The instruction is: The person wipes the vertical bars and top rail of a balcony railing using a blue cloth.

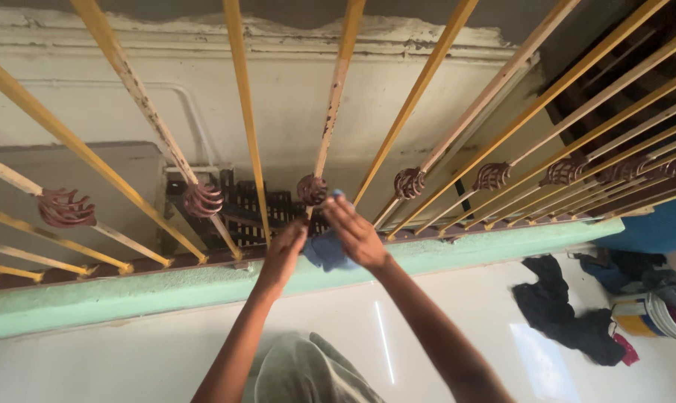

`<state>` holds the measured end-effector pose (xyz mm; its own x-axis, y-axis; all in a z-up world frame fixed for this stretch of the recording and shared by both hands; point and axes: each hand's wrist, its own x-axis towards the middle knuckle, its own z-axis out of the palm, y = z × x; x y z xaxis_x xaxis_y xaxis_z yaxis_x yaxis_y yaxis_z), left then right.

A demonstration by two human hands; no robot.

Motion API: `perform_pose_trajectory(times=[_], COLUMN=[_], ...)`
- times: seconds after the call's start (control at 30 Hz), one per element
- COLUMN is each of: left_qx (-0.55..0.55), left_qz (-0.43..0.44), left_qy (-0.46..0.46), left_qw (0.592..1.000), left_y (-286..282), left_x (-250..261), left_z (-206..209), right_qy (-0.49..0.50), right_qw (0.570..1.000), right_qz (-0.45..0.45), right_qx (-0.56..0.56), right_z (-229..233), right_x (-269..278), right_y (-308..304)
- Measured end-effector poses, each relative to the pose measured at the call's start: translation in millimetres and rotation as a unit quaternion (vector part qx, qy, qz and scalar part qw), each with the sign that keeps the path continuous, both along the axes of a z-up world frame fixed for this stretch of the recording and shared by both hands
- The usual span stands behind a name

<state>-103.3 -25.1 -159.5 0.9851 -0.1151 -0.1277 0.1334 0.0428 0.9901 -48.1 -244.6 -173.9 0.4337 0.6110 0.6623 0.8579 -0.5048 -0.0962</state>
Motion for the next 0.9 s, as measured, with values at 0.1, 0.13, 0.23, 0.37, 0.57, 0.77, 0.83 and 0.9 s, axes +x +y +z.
perform_pose_trajectory(times=[0.1, 0.13, 0.23, 0.37, 0.57, 0.77, 0.83, 0.9], left_qx=[-0.027, -0.049, -0.086, -0.1, 0.023, -0.006, -0.065, -0.053], left_qz=[-0.052, -0.065, -0.059, -0.018, 0.06, 0.037, 0.03, 0.027], left_qy=[-0.078, -0.098, -0.108, -0.134, -0.144, -0.207, -0.184, -0.173], left_qw=[0.995, 0.992, 0.989, 0.986, 0.987, 0.978, 0.98, 0.983], left_y=[-21.3, -29.1, -53.9, -77.3, -67.6, -49.7, -46.1, -46.0], left_x=[2.3, 5.0, 10.8, 14.4, 17.3, 18.7, 18.3, 18.4], left_z=[21.2, 26.8, 37.8, 45.6, 51.4, 59.5, 68.8, 75.9], right_qy=[0.173, 0.241, 0.257, 0.332, 0.338, 0.306, 0.306, 0.307], right_qw=[0.963, 0.932, 0.907, 0.858, 0.852, 0.892, 0.899, 0.89], right_qz=[-0.004, -0.002, 0.059, 0.118, 0.128, 0.089, 0.065, 0.104], right_qx=[0.206, 0.269, 0.327, 0.374, 0.379, 0.32, 0.308, 0.321], right_z=[39.4, 52.4, 83.6, 93.4, 85.1, 79.6, 82.0, 86.4], right_x=[-23.8, -29.9, -39.9, -49.2, -49.3, -37.6, -38.3, -43.1], right_y=[2.0, 2.5, 0.2, 4.9, -2.5, -2.2, 0.3, -0.5])
